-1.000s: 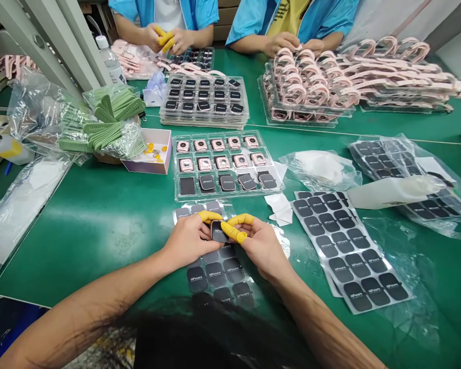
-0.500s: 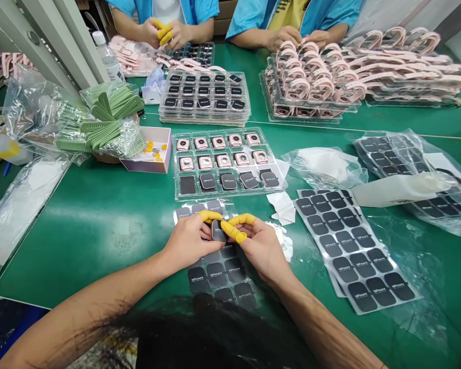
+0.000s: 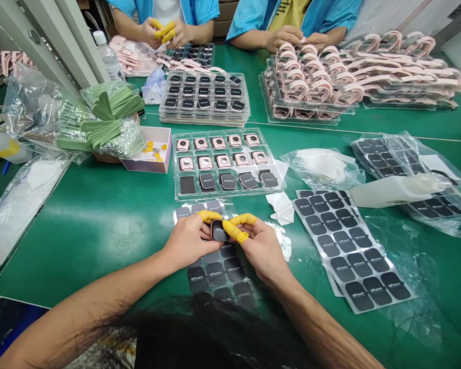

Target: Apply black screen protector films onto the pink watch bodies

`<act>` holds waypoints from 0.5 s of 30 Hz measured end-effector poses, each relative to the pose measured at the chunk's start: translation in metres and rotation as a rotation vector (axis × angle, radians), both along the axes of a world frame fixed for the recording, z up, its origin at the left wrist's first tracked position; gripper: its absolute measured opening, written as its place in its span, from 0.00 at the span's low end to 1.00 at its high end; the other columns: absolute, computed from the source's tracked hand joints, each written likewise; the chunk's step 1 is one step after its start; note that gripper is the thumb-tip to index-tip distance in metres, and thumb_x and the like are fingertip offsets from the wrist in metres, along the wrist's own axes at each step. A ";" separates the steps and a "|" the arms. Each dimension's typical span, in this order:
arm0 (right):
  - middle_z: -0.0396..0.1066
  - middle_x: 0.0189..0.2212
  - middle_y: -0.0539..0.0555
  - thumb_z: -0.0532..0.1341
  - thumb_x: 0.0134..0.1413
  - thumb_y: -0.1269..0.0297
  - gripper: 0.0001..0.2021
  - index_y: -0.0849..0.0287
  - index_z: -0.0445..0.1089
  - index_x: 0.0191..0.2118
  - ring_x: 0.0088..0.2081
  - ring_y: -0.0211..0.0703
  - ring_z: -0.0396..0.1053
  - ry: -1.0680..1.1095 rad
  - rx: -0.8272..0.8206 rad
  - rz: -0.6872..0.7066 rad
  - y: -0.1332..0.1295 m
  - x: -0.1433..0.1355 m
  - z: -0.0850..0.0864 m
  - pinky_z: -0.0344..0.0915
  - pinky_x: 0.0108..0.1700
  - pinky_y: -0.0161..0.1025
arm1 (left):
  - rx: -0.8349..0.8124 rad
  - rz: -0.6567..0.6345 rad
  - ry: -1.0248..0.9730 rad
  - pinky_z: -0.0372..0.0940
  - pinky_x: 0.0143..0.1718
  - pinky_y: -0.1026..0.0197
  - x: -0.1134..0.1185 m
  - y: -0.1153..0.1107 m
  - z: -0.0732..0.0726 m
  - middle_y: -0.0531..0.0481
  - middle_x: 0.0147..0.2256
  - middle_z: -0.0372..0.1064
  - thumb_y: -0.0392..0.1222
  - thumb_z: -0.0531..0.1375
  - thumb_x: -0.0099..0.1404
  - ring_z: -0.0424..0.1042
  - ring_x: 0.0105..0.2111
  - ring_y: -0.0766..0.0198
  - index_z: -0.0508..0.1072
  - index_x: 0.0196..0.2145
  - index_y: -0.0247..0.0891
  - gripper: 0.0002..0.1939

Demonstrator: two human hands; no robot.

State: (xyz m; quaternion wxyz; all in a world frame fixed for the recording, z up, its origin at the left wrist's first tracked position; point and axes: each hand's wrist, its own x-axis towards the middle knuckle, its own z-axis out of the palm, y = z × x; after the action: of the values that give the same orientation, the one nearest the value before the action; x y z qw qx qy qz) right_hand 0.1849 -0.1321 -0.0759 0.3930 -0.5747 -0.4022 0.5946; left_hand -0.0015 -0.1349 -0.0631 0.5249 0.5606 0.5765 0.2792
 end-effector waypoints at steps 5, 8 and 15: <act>0.78 0.29 0.50 0.83 0.34 0.37 0.29 0.54 0.76 0.32 0.31 0.45 0.73 -0.007 0.018 0.011 0.000 0.001 -0.003 0.74 0.38 0.45 | -0.003 -0.017 -0.015 0.75 0.36 0.60 0.000 0.000 0.001 0.56 0.28 0.81 0.34 0.72 0.53 0.83 0.31 0.60 0.83 0.46 0.41 0.20; 0.78 0.29 0.50 0.83 0.34 0.37 0.29 0.54 0.76 0.32 0.32 0.46 0.73 -0.009 0.017 0.001 0.000 0.000 -0.005 0.74 0.37 0.45 | 0.001 -0.016 -0.011 0.75 0.36 0.61 0.000 0.001 0.002 0.56 0.28 0.81 0.34 0.72 0.53 0.83 0.31 0.60 0.83 0.46 0.41 0.21; 0.75 0.29 0.49 0.81 0.38 0.34 0.30 0.53 0.74 0.33 0.33 0.45 0.74 -0.043 0.044 0.005 -0.002 -0.001 -0.005 0.75 0.40 0.46 | -0.009 -0.007 -0.064 0.78 0.38 0.61 0.001 0.000 -0.001 0.56 0.30 0.82 0.33 0.72 0.53 0.84 0.32 0.60 0.82 0.52 0.40 0.26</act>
State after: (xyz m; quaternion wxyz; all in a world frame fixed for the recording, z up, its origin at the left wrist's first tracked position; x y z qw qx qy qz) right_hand 0.1839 -0.1344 -0.0810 0.3952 -0.5776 -0.4250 0.5741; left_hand -0.0010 -0.1347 -0.0646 0.5464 0.5511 0.5587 0.2924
